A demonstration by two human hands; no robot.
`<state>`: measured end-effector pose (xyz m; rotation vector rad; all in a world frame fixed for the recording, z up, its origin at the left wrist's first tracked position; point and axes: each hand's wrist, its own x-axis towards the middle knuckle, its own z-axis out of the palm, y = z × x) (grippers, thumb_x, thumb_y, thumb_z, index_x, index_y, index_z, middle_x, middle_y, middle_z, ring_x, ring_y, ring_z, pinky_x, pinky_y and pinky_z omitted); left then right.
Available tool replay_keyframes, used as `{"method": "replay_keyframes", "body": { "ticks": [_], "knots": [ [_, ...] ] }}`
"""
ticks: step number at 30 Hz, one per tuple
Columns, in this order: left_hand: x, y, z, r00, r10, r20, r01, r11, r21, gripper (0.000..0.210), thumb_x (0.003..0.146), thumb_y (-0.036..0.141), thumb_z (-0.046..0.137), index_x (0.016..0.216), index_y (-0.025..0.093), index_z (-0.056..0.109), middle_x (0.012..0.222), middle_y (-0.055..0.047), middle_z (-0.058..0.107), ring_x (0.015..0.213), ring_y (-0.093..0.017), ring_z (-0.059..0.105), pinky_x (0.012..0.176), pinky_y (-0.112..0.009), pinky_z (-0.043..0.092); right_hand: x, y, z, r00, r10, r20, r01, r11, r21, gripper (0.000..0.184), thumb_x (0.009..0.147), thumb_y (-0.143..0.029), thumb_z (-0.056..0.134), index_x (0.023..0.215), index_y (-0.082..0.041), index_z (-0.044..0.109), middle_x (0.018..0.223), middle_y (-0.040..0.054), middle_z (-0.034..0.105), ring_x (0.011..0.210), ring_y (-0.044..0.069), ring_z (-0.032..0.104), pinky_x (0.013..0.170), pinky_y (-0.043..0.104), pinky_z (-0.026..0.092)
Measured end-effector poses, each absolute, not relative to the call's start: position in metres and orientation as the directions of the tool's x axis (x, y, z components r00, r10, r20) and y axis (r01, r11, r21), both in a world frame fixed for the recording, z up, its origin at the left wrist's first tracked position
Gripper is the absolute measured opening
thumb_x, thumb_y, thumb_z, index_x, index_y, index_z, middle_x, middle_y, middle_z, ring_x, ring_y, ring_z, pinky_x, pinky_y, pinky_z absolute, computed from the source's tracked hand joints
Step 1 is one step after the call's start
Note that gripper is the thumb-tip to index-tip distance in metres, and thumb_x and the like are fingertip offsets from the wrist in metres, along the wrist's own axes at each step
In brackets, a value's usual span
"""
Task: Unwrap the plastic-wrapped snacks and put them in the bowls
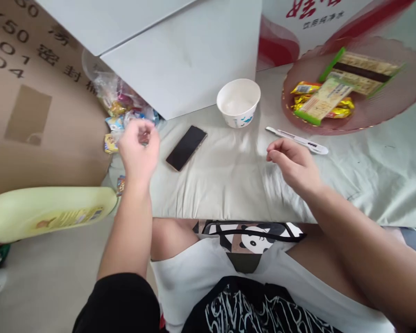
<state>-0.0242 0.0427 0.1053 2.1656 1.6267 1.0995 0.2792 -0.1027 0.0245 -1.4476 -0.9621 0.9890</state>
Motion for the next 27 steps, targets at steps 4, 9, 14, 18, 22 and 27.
{"method": "replay_keyframes", "body": {
  "ticks": [4, 9, 14, 18, 22, 27],
  "knots": [
    [-0.127, -0.002, 0.067, -0.14, 0.967, 0.214, 0.963, 0.082, 0.257, 0.037, 0.078, 0.024, 0.075, 0.113, 0.016, 0.067, 0.127, -0.015, 0.064, 0.131, -0.038, 0.057, 0.119, -0.057, 0.039, 0.28, -0.104, 0.017, 0.324, 0.945, -0.038, 0.162, -0.095, -0.982, 0.003, 0.081, -0.027, 0.067, 0.081, -0.025, 0.065, 0.069, 0.0004, 0.059, 0.063, 0.017, 0.052, 0.058, 0.032, 0.036],
    [-0.171, -0.008, 0.054, -0.233, 0.971, -0.053, 0.945, 0.239, 0.221, 0.075, 0.069, 0.025, 0.082, 0.14, 0.021, 0.057, 0.134, -0.02, 0.062, 0.131, -0.046, 0.057, 0.114, -0.065, 0.042, 0.278, -0.1, 0.014, 0.341, 0.939, -0.052, 0.248, -0.144, -0.958, 0.005, 0.081, -0.027, 0.066, 0.08, -0.025, 0.062, 0.073, 0.0008, 0.064, 0.067, 0.018, 0.057, 0.064, 0.034, 0.043],
    [-0.174, -0.028, 0.074, -0.393, 0.919, 0.033, 0.786, 0.317, 0.532, 0.066, 0.063, 0.012, 0.078, 0.127, 0.024, 0.063, 0.105, -0.005, 0.07, 0.11, -0.035, 0.067, 0.113, -0.065, 0.046, 0.282, -0.103, 0.019, 0.365, 0.931, 0.016, 0.404, -0.143, -0.903, 0.006, 0.08, -0.031, 0.06, 0.081, -0.025, 0.06, 0.072, 0.0018, 0.064, 0.066, 0.02, 0.058, 0.064, 0.036, 0.045],
    [-0.139, -0.064, 0.084, -0.165, 0.981, -0.102, 0.141, 0.126, 0.982, 0.046, 0.073, 0.031, 0.078, 0.117, 0.032, 0.064, 0.12, -0.003, 0.072, 0.113, -0.03, 0.068, 0.099, -0.054, 0.059, 0.293, -0.107, 0.022, 0.341, 0.901, 0.269, 0.764, -0.098, -0.638, 0.01, 0.083, -0.027, 0.056, 0.089, -0.026, 0.063, 0.095, 0.0104, 0.073, 0.095, 0.033, 0.069, 0.089, 0.051, 0.052],
    [-0.067, -0.058, 0.062, 0.183, 0.936, -0.3, -0.158, 0.33, 0.931, 0.049, 0.069, 0.029, 0.082, 0.115, 0.031, 0.065, 0.104, -0.002, 0.071, 0.093, -0.024, 0.072, 0.074, -0.04, 0.064, 0.299, -0.108, 0.018, 0.251, 0.938, 0.238, 0.902, -0.138, -0.409, 0.032, 0.087, -0.023, 0.053, 0.116, -0.021, 0.065, 0.138, 0.0209, 0.065, 0.128, 0.043, 0.06, 0.105, 0.061, 0.045],
    [0.006, -0.023, 0.024, 0.326, 0.923, -0.203, -0.172, 0.27, 0.947, 0.056, 0.07, 0.031, 0.085, 0.119, 0.032, 0.057, 0.099, 0.003, 0.068, 0.081, -0.015, 0.069, 0.068, -0.028, 0.06, 0.31, -0.107, 0.009, 0.314, 0.945, 0.095, 0.913, -0.273, -0.303, 0.042, 0.087, -0.023, 0.052, 0.127, -0.017, 0.066, 0.12, 0.0225, 0.071, 0.113, 0.043, 0.065, 0.095, 0.06, 0.049]
  ]
}}
